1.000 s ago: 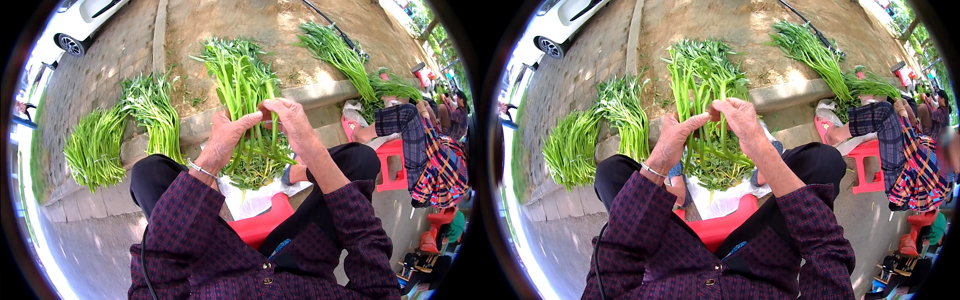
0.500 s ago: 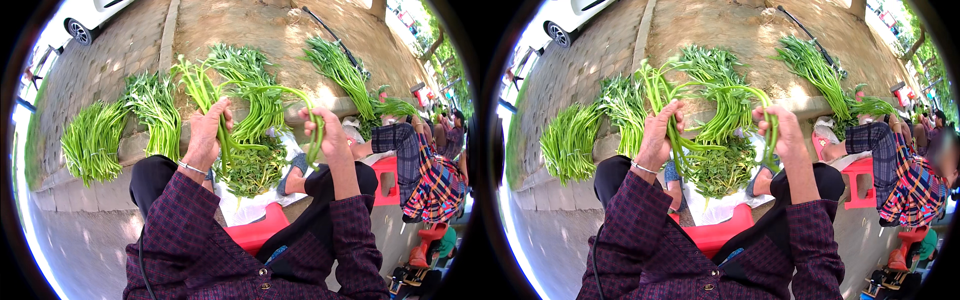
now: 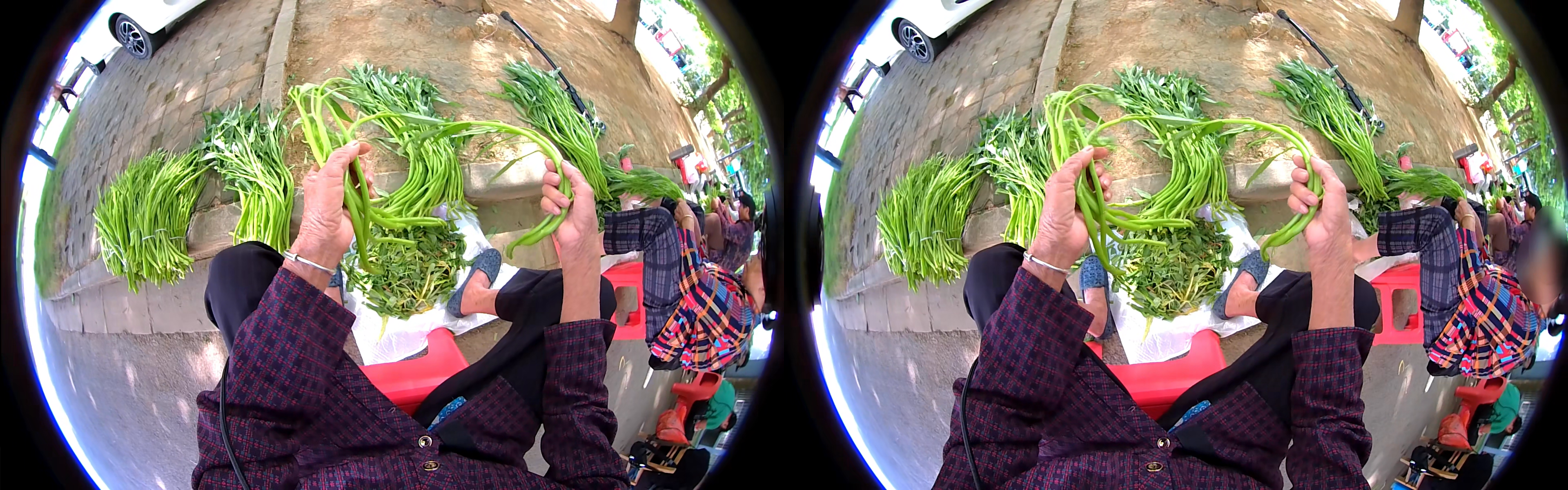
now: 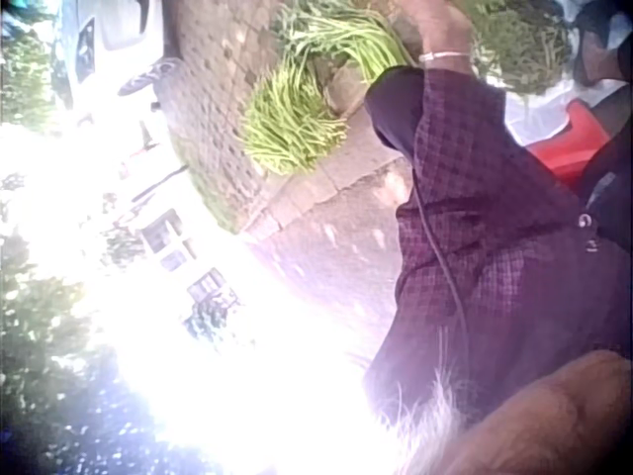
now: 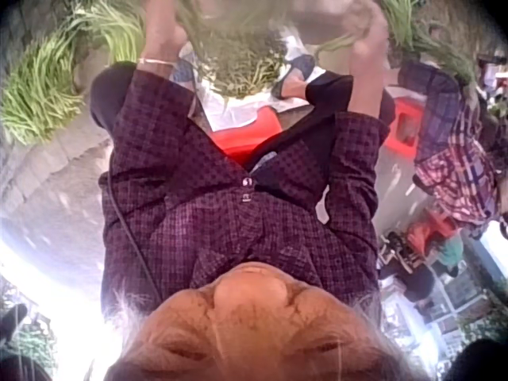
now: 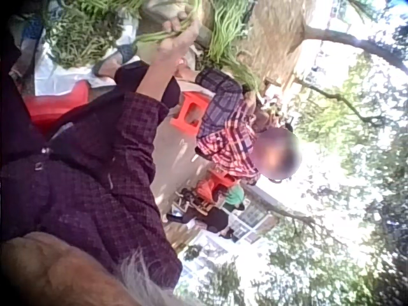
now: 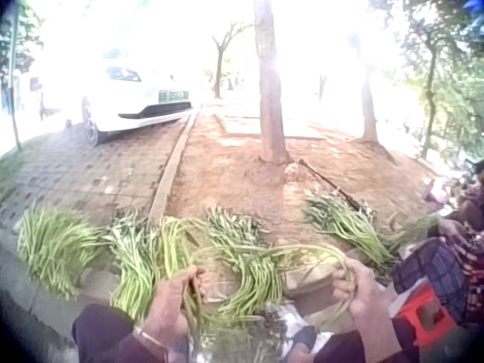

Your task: The person sorts bunches of leafy green vegetables by hand, picking through individual stalks and placing them into a central pile while sitting outdoors.

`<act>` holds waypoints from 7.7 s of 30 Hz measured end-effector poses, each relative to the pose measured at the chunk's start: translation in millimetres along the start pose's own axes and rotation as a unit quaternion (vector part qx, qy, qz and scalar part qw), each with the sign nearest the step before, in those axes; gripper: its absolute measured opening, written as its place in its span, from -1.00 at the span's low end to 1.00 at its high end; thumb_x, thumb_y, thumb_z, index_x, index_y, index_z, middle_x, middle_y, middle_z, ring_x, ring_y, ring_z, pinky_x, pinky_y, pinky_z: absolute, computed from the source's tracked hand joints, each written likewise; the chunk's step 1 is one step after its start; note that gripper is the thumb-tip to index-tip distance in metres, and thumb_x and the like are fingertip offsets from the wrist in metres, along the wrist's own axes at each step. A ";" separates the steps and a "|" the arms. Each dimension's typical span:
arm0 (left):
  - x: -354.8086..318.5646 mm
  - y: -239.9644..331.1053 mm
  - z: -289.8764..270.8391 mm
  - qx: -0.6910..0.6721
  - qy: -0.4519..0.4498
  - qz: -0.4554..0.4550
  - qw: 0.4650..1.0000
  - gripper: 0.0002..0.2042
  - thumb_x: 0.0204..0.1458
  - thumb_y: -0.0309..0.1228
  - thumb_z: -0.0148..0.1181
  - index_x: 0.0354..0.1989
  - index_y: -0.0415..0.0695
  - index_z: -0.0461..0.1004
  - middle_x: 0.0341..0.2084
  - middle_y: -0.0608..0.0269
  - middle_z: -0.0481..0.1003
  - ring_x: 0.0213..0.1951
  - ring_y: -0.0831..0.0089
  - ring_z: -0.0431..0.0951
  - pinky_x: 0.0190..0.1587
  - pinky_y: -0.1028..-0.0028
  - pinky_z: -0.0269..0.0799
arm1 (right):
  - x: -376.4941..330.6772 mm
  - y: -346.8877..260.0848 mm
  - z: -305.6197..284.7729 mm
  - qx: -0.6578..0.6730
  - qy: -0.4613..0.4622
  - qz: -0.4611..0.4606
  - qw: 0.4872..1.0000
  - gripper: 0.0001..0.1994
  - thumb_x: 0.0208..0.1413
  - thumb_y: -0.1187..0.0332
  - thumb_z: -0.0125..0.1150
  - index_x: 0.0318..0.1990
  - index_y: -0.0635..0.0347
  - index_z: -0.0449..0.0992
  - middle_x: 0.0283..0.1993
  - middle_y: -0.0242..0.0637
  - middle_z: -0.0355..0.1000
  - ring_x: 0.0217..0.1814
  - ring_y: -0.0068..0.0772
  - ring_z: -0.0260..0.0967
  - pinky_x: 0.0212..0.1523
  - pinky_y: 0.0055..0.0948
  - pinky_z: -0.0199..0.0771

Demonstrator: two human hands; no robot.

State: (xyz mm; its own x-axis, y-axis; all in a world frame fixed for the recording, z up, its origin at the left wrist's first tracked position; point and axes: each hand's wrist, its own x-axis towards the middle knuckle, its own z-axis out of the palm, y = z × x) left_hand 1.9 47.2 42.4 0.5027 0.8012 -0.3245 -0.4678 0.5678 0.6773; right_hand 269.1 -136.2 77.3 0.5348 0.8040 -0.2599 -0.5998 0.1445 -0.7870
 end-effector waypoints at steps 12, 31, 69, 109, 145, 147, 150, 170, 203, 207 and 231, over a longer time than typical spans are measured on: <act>0.0 0.2 4.9 0.032 -0.006 0.007 0.999 -0.84 -0.04 -0.36 0.26 -0.37 -0.18 0.47 -0.63 0.39 0.41 -0.60 0.58 0.37 -0.53 0.59 0.31 | 4.2 16.6 9.8 0.056 0.010 -0.056 0.997 -0.78 0.16 0.32 -0.04 -0.10 0.22 0.33 -0.47 -0.45 0.27 -0.64 -0.67 0.12 -0.56 -0.57 0.19; -18.6 -38.2 35.0 0.117 -0.086 -0.009 0.989 -0.91 -0.01 -0.47 0.21 -0.38 -0.18 0.45 -0.64 0.38 0.42 -0.72 0.66 0.33 -0.68 0.65 0.22 | -13.3 99.1 82.4 -0.243 -0.089 -0.002 0.966 -0.78 0.12 0.30 0.05 -0.22 0.26 0.50 -0.33 -0.32 0.48 -0.37 -0.55 0.43 -0.31 -0.52 0.46; -12.5 -33.9 24.0 0.105 -0.164 -0.054 0.979 -0.68 0.12 -0.23 0.05 -0.11 -0.23 0.40 -0.40 0.30 0.46 -0.29 0.43 0.51 -0.22 0.46 0.46 | -10.4 79.0 71.5 0.019 -0.014 0.042 0.999 -0.85 0.05 0.36 0.17 -0.30 0.26 0.46 -0.61 -0.47 0.27 -0.71 -0.66 0.18 -0.72 -0.62 0.20; -6.2 -20.4 5.4 0.200 -0.082 -0.005 0.976 -0.66 0.17 -0.26 -0.07 -0.03 -0.27 0.28 -0.46 0.11 0.50 -0.64 0.51 0.45 -0.58 0.55 0.38 | -5.3 36.0 33.3 -0.048 -0.023 0.024 0.998 -0.83 0.01 0.32 0.02 -0.36 0.25 0.38 -0.48 -0.34 0.40 -0.79 -0.76 0.00 -0.73 -0.64 0.11; 0.5 2.6 9.5 0.120 -0.119 -0.039 0.985 -0.65 0.15 -0.26 -0.07 -0.02 -0.28 0.31 -0.47 0.18 0.41 -0.69 0.61 0.27 -0.52 0.47 0.31 | 7.1 26.8 33.2 -0.009 -0.062 0.052 0.997 -0.81 0.15 0.26 -0.05 -0.23 0.21 0.32 -0.50 -0.42 0.32 -0.79 -0.80 -0.04 -0.75 -0.71 0.04; 0.2 2.7 9.9 0.126 -0.122 -0.035 0.984 -0.65 0.14 -0.26 -0.07 -0.02 -0.29 0.30 -0.48 0.19 0.41 -0.69 0.61 0.27 -0.53 0.48 0.30 | 6.2 25.4 32.9 -0.002 -0.068 0.052 0.996 -0.80 0.15 0.26 -0.05 -0.23 0.21 0.32 -0.51 -0.42 0.31 -0.80 -0.79 -0.04 -0.75 -0.71 0.04; 0.5 2.2 10.0 0.124 -0.124 -0.033 0.984 -0.65 0.14 -0.27 -0.07 -0.03 -0.30 0.30 -0.48 0.19 0.41 -0.70 0.62 0.26 -0.53 0.49 0.30 | 5.2 22.3 30.3 0.003 -0.078 0.044 0.996 -0.80 0.15 0.27 -0.06 -0.23 0.22 0.32 -0.52 -0.42 0.30 -0.80 -0.78 -0.06 -0.75 -0.70 0.04; 11.7 2.8 9.2 0.094 0.030 0.058 0.993 -0.91 -0.04 -0.50 0.20 -0.47 -0.24 0.42 -0.70 0.38 0.32 -0.79 0.59 0.25 -0.66 0.53 0.26 | -25.8 19.1 40.4 -0.110 -0.086 0.065 0.988 -0.77 0.06 0.30 -0.02 -0.32 0.33 0.37 -0.68 -0.41 0.24 -0.85 -0.75 -0.07 -0.81 -0.69 0.04; 17.8 9.5 5.0 0.043 0.067 0.060 0.995 -0.89 -0.06 -0.50 0.22 -0.47 -0.25 0.42 -0.69 0.37 0.33 -0.76 0.60 0.22 -0.60 0.50 0.25 | -35.2 18.9 53.2 -0.284 -0.122 0.069 0.949 -0.77 -0.02 0.31 0.07 -0.35 0.35 0.39 -0.72 -0.37 0.27 -0.84 -0.78 -0.04 -0.82 -0.74 -0.03; 14.0 16.3 11.1 0.089 0.022 0.088 0.992 -0.89 -0.05 -0.53 0.19 -0.52 -0.23 0.37 -0.70 0.34 0.35 -0.79 0.63 0.25 -0.70 0.59 0.23 | -35.4 19.5 56.3 -0.319 -0.133 0.084 0.935 -0.77 -0.04 0.30 0.09 -0.36 0.35 0.40 -0.71 -0.37 0.28 -0.83 -0.78 -0.01 -0.82 -0.74 -0.07; 14.7 6.9 7.7 0.456 -0.018 0.152 0.877 -0.87 -0.10 -0.46 0.21 -0.45 -0.28 0.47 -0.73 0.39 0.37 -0.70 0.64 0.32 -0.62 0.56 0.26 | -34.4 17.8 59.4 -0.380 -0.112 0.060 0.916 -0.77 -0.02 0.29 0.07 -0.39 0.32 0.40 -0.72 -0.41 0.26 -0.83 -0.78 -0.02 -0.82 -0.74 -0.08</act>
State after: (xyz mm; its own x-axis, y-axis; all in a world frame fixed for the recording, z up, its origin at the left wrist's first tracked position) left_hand 11.7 61.4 47.4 0.4856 0.8737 -0.0285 0.1836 -0.0700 0.9805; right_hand 204.7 -127.0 105.6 0.3057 0.8984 -0.3153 -0.0124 -0.3273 -0.9448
